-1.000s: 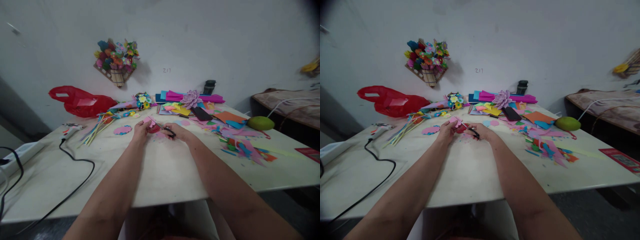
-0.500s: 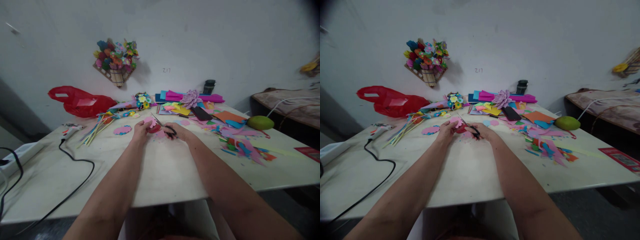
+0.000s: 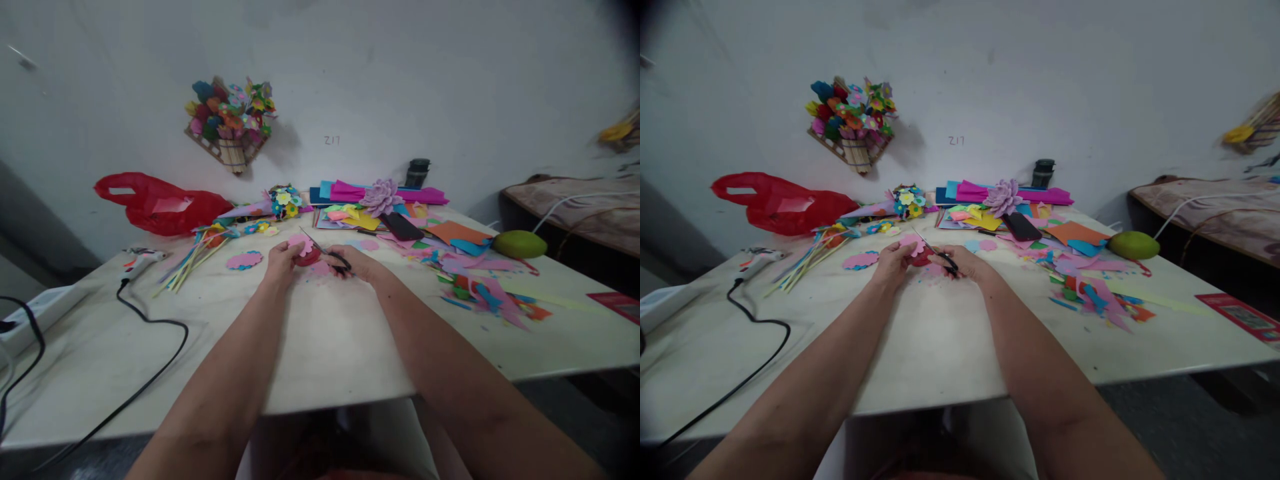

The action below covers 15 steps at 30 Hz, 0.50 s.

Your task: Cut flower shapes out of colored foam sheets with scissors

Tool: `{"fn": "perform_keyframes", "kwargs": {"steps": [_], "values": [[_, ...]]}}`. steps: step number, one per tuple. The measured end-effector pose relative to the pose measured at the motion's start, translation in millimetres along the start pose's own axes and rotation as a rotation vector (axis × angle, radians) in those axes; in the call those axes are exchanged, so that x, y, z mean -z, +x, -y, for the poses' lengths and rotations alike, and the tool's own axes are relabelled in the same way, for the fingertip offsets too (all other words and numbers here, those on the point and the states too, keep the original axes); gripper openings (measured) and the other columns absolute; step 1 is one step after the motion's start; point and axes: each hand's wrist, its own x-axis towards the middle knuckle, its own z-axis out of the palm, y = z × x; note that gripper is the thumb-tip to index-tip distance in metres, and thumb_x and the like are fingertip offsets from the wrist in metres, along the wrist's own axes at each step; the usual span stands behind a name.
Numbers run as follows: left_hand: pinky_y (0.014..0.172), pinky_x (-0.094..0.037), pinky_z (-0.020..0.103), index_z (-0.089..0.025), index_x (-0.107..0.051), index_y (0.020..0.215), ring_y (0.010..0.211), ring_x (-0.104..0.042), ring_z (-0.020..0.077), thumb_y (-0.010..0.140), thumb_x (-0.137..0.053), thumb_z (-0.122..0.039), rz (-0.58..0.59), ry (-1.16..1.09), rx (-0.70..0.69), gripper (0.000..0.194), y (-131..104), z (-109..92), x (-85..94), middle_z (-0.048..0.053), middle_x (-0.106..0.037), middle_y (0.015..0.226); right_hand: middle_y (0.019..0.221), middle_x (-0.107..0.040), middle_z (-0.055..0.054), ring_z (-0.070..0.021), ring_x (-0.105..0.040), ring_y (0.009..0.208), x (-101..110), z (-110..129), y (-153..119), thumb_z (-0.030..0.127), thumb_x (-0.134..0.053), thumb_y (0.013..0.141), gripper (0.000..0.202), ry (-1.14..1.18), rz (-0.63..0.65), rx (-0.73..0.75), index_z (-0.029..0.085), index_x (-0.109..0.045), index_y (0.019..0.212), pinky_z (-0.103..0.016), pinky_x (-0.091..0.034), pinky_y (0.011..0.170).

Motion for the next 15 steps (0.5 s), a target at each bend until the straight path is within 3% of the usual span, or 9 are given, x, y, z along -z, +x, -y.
{"fn": "perform_keyframes", "kwargs": {"steps": [15], "values": [[0.056, -0.047, 0.025, -0.012, -0.062, 0.063, 0.053, -0.057, 0.0109, 0.051, -0.083, -0.018, 0.027, -0.021, -0.017, 0.025, 2.4, 2.6, 2.1, 0.003, -0.063, 0.06, 0.052, -0.054, 0.004, -0.0055, -0.046, 0.036, -1.9, 0.9, 0.1, 0.041, -0.061, 0.084, 0.025, 0.002, -0.022, -0.016, 0.016, -0.055, 0.082, -0.016, -0.026, 0.031]]}}
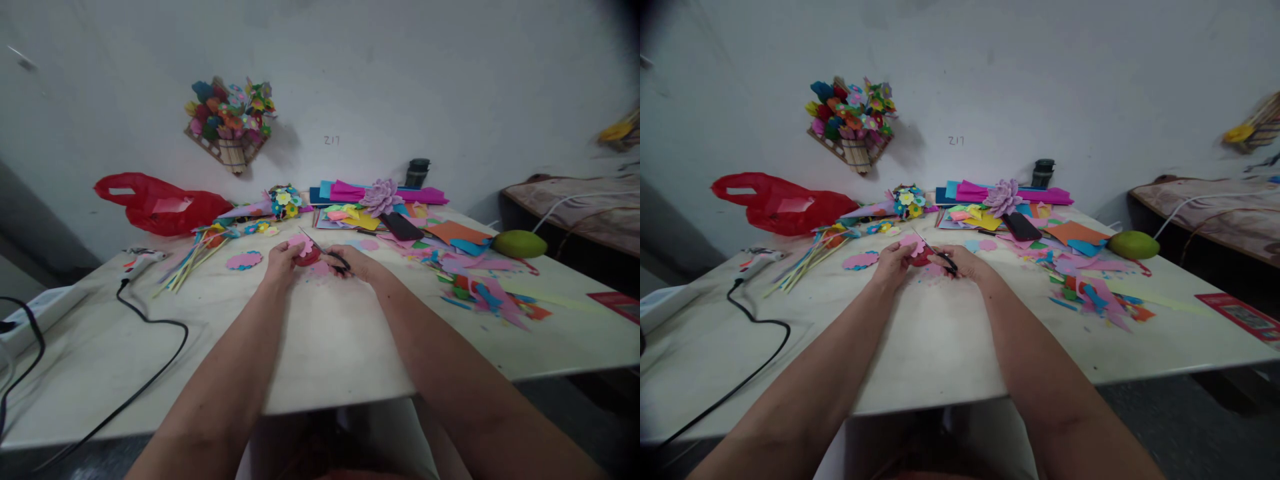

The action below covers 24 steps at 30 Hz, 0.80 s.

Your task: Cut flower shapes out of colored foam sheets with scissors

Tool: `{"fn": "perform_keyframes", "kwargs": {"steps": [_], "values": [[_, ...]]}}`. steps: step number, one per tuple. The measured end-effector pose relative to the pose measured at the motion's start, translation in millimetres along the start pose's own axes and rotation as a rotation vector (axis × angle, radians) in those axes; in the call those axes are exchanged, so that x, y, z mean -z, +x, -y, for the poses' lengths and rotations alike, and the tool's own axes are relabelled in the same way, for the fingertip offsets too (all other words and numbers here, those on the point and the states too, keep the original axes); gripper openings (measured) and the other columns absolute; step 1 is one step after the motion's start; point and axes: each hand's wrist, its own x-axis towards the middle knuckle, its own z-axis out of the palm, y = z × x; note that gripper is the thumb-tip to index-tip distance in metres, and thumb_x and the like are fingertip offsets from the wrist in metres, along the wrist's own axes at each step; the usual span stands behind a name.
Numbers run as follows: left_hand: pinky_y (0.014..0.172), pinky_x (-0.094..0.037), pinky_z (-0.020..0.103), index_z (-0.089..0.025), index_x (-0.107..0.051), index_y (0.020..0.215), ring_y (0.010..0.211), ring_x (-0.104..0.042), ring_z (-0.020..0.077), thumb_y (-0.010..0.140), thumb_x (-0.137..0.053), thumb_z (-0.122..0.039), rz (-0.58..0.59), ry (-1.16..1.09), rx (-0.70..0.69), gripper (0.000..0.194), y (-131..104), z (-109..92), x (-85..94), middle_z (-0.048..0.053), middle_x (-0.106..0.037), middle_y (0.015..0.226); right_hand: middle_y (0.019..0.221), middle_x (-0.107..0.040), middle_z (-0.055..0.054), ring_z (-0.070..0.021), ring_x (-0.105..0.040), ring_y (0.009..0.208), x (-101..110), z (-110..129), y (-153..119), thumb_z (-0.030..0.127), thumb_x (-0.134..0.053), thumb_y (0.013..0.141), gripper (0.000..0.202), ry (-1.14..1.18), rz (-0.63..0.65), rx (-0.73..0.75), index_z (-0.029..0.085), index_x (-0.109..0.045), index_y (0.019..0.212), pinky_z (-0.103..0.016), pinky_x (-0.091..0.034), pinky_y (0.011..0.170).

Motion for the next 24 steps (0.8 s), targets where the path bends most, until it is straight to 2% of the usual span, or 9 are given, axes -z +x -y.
{"fn": "perform_keyframes", "kwargs": {"steps": [8, 14, 24], "values": [[0.051, -0.045, 0.021, -0.011, -0.061, 0.063, 0.051, -0.056, 0.0098, 0.047, -0.085, -0.018, -0.009, -0.012, 0.007, 0.03, -1, -2, -1.5, 0.003, -0.063, 0.059, 0.05, -0.052, 0.005, -0.0055, -0.044, 0.035, -1, 2, -1, 0.038, -0.059, 0.086, 0.022, -0.005, -0.007, -0.014, 0.016, -0.057, 0.089, -0.016, -0.026, 0.031], [0.053, -0.048, 0.023, -0.013, -0.06, 0.064, 0.053, -0.058, 0.0105, 0.049, -0.085, -0.017, -0.021, -0.03, 0.0, 0.03, 1, -1, -0.2, 0.001, -0.063, 0.06, 0.05, -0.052, 0.005, -0.0051, -0.044, 0.035, -1, 4, -2, 0.038, -0.06, 0.085, 0.022, -0.028, -0.011, -0.015, 0.017, -0.053, 0.081, -0.015, -0.025, 0.031], [0.054, -0.05, 0.024, -0.012, -0.061, 0.064, 0.054, -0.059, 0.0114, 0.049, -0.083, -0.018, -0.011, -0.037, -0.01, 0.028, 4, 2, 2.6, 0.002, -0.064, 0.061, 0.048, -0.05, 0.006, -0.0051, -0.042, 0.034, -4, 12, -5, 0.033, -0.06, 0.085, 0.018, -0.04, -0.043, -0.05, 0.017, -0.054, 0.081, -0.016, -0.026, 0.032]]}}
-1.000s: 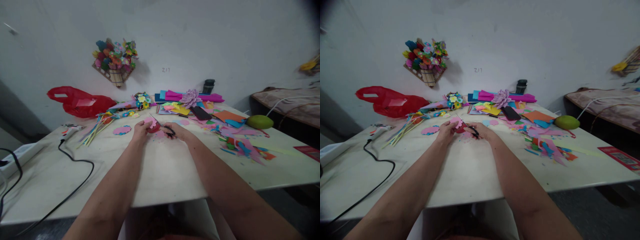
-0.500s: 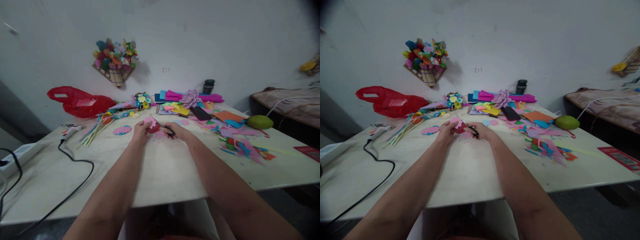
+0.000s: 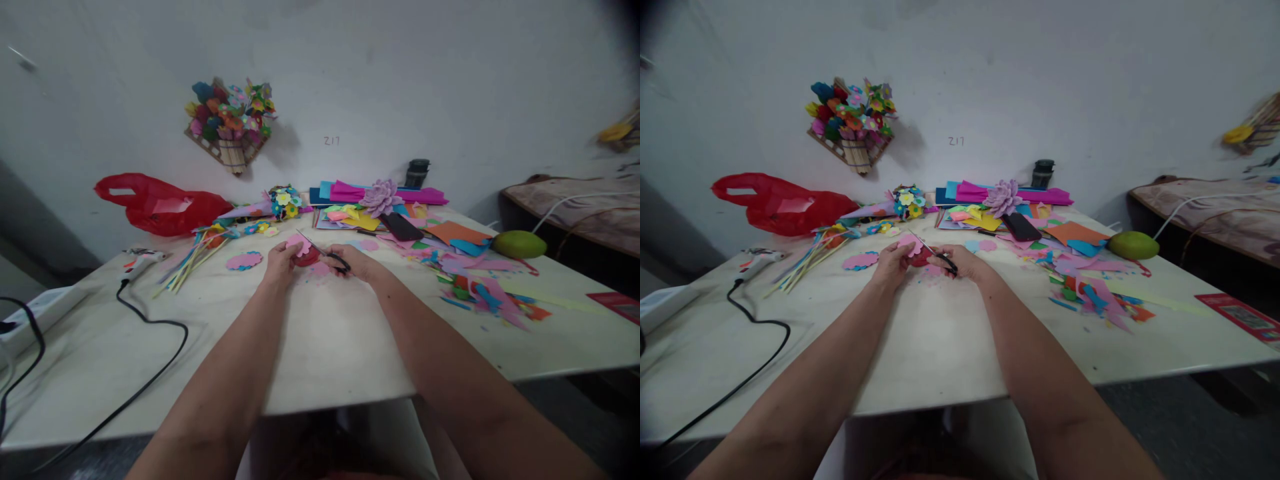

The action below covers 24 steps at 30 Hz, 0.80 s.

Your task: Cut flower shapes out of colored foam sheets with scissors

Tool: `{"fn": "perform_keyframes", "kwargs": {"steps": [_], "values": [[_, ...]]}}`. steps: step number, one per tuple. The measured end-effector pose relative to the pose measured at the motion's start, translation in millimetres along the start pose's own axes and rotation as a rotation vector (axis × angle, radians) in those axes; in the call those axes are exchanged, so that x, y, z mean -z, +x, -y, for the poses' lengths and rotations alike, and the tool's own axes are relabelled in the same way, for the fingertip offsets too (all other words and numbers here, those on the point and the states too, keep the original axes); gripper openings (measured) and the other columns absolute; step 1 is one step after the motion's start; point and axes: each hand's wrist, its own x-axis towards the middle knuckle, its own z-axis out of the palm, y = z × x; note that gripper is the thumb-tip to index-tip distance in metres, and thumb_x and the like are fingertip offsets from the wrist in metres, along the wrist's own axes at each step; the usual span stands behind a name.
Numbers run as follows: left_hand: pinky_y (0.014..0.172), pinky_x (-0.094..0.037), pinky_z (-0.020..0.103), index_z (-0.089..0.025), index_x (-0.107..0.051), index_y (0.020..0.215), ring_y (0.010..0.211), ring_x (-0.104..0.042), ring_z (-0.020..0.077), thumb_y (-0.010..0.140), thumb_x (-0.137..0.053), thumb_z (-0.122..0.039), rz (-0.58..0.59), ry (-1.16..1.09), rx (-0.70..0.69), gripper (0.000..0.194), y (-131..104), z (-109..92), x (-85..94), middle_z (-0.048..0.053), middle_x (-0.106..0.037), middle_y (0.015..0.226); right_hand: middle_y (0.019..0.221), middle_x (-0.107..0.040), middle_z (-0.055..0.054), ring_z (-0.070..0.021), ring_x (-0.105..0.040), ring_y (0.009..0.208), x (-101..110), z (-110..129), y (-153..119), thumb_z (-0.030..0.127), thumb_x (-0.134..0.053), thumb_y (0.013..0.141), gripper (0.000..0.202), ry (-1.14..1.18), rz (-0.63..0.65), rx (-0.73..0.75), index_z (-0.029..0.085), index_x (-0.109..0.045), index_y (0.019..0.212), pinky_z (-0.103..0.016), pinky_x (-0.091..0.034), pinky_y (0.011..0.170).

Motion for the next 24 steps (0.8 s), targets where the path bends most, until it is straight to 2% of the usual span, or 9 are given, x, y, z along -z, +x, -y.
{"fn": "perform_keyframes", "kwargs": {"steps": [8, 15, 24], "values": [[0.059, -0.053, 0.026, -0.011, -0.062, 0.064, 0.059, -0.062, 0.014, 0.048, -0.083, -0.019, 0.019, -0.002, 0.0, 0.028, 0.1, 0.2, 0.9, 0.004, -0.065, 0.062, 0.048, -0.051, 0.006, -0.0053, -0.042, 0.035, 1.3, -1.0, -0.7, 0.036, -0.063, 0.081, 0.022, 0.028, 0.007, -0.011, 0.016, -0.058, 0.089, -0.016, -0.026, 0.034], [0.062, -0.054, 0.028, -0.01, -0.065, 0.068, 0.062, -0.064, 0.016, 0.05, -0.081, -0.017, 0.013, -0.022, 0.001, 0.026, -0.6, 0.4, 0.1, 0.007, -0.068, 0.068, 0.046, -0.05, 0.006, -0.0057, -0.042, 0.034, 1.0, -3.3, 1.4, 0.028, -0.062, 0.081, 0.014, 0.045, 0.013, 0.008, 0.016, -0.057, 0.087, -0.016, -0.026, 0.033], [0.065, -0.055, 0.028, -0.011, -0.065, 0.07, 0.066, -0.064, 0.0161, 0.054, -0.079, -0.017, 0.003, -0.004, 0.003, 0.023, -1.1, -0.8, 0.4, 0.008, -0.068, 0.072, 0.046, -0.051, 0.007, -0.0057, -0.042, 0.033, 0.5, -1.8, -0.6, 0.031, -0.062, 0.081, 0.018, 0.028, 0.043, -0.024, 0.017, -0.056, 0.091, -0.016, -0.026, 0.033]]}}
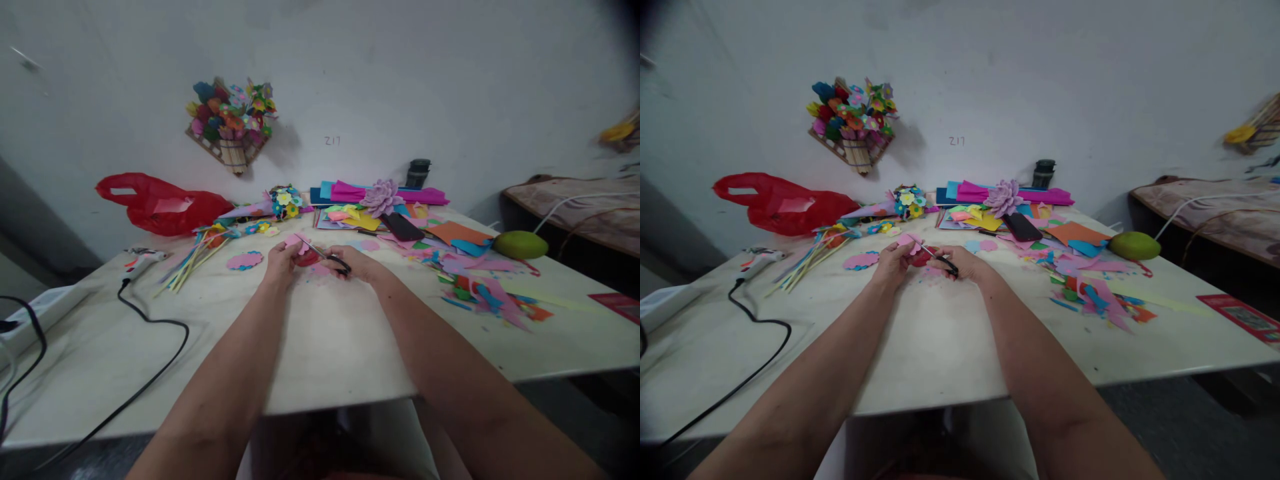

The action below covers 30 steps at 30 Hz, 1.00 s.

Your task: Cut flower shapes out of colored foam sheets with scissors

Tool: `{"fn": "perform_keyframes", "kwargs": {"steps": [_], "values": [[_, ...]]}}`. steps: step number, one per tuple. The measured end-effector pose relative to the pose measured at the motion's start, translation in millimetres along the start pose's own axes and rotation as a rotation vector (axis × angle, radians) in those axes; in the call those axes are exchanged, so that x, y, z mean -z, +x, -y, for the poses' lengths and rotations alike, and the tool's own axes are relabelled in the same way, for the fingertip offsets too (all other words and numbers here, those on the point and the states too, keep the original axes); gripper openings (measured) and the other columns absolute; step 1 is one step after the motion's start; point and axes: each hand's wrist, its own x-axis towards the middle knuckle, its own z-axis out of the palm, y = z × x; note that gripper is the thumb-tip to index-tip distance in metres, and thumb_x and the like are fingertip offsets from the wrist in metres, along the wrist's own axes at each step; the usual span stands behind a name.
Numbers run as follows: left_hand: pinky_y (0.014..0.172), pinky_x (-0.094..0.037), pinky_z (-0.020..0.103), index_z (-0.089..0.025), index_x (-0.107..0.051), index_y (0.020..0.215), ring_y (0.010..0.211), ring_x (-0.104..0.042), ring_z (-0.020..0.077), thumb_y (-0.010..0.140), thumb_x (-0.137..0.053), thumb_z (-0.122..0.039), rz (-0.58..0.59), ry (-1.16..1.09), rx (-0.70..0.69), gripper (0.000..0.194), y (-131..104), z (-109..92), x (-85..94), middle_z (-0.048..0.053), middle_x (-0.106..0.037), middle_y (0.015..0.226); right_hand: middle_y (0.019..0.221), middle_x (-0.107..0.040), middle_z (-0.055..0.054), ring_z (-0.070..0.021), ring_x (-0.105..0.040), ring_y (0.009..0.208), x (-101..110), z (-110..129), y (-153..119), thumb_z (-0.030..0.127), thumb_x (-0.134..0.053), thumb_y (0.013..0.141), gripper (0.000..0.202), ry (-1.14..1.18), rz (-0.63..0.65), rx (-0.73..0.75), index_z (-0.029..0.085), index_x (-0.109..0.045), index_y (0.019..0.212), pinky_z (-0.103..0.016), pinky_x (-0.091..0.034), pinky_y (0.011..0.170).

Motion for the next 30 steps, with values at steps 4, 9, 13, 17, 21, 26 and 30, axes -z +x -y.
{"fn": "perform_keyframes", "kwargs": {"steps": [4, 9, 13, 17, 21, 26, 30], "values": [[0.065, -0.055, 0.029, -0.011, -0.063, 0.067, 0.062, -0.063, 0.0146, 0.053, -0.08, -0.015, -0.009, 0.001, 0.003, 0.023, -0.7, -0.7, -0.9, 0.004, -0.065, 0.065, 0.05, -0.053, 0.005, -0.0054, -0.044, 0.035, 2.7, -1.5, -2.0, 0.04, -0.059, 0.084, 0.023, -0.005, 0.026, 0.05, 0.017, -0.056, 0.086, -0.016, -0.023, 0.031], [0.064, -0.054, 0.028, -0.011, -0.061, 0.066, 0.059, -0.062, 0.0128, 0.053, -0.082, -0.013, -0.019, -0.012, 0.015, 0.025, -2.4, -1.8, -3.0, 0.003, -0.064, 0.063, 0.051, -0.054, 0.004, -0.0058, -0.045, 0.036, 5.9, -4.6, -0.7, 0.042, -0.057, 0.086, 0.025, -0.013, 0.057, 0.109, 0.017, -0.054, 0.084, -0.016, -0.024, 0.03], [0.063, -0.054, 0.029, -0.011, -0.061, 0.069, 0.058, -0.061, 0.0126, 0.053, -0.083, -0.012, -0.019, 0.0, 0.023, 0.027, -3.2, -2.3, -3.6, 0.003, -0.065, 0.065, 0.051, -0.054, 0.004, -0.0057, -0.046, 0.035, 5.2, -7.0, 2.8, 0.042, -0.055, 0.088, 0.026, -0.005, 0.043, 0.101, 0.016, -0.053, 0.083, -0.016, -0.025, 0.03], [0.059, -0.051, 0.027, -0.012, -0.061, 0.068, 0.055, -0.059, 0.0111, 0.052, -0.083, -0.013, -0.018, 0.011, 0.018, 0.027, -2.8, -1.5, -3.0, 0.003, -0.064, 0.065, 0.052, -0.055, 0.003, -0.0057, -0.046, 0.035, 4.4, -9.5, 5.3, 0.042, -0.056, 0.087, 0.027, 0.004, 0.037, 0.111, 0.016, -0.053, 0.082, -0.016, -0.025, 0.03], [0.058, -0.051, 0.026, -0.013, -0.061, 0.066, 0.055, -0.058, 0.0109, 0.05, -0.084, -0.014, -0.012, 0.008, 0.008, 0.028, -3.2, -1.3, -3.8, 0.001, -0.062, 0.061, 0.052, -0.055, 0.004, -0.0056, -0.047, 0.036, 3.2, -9.6, 5.6, 0.042, -0.057, 0.087, 0.027, 0.005, 0.025, 0.098, 0.016, -0.053, 0.081, -0.016, -0.024, 0.029], [0.053, -0.048, 0.023, -0.012, -0.061, 0.063, 0.052, -0.057, 0.0099, 0.047, -0.083, -0.014, -0.013, 0.012, 0.001, 0.027, -3.8, -1.2, -4.6, 0.001, -0.062, 0.06, 0.052, -0.055, 0.005, -0.0053, -0.046, 0.035, 0.5, -7.9, 5.4, 0.039, -0.057, 0.087, 0.024, 0.002, 0.009, 0.095, 0.016, -0.054, 0.082, -0.016, -0.026, 0.03], [0.054, -0.05, 0.023, -0.013, -0.06, 0.064, 0.052, -0.059, 0.0106, 0.047, -0.084, -0.015, -0.011, 0.002, -0.005, 0.03, -3.6, -0.5, -4.3, 0.002, -0.063, 0.061, 0.051, -0.055, 0.004, -0.0057, -0.046, 0.036, -0.5, -7.5, 5.9, 0.039, -0.056, 0.088, 0.023, 0.013, 0.006, 0.102, 0.016, -0.055, 0.085, -0.016, -0.025, 0.03]]}}
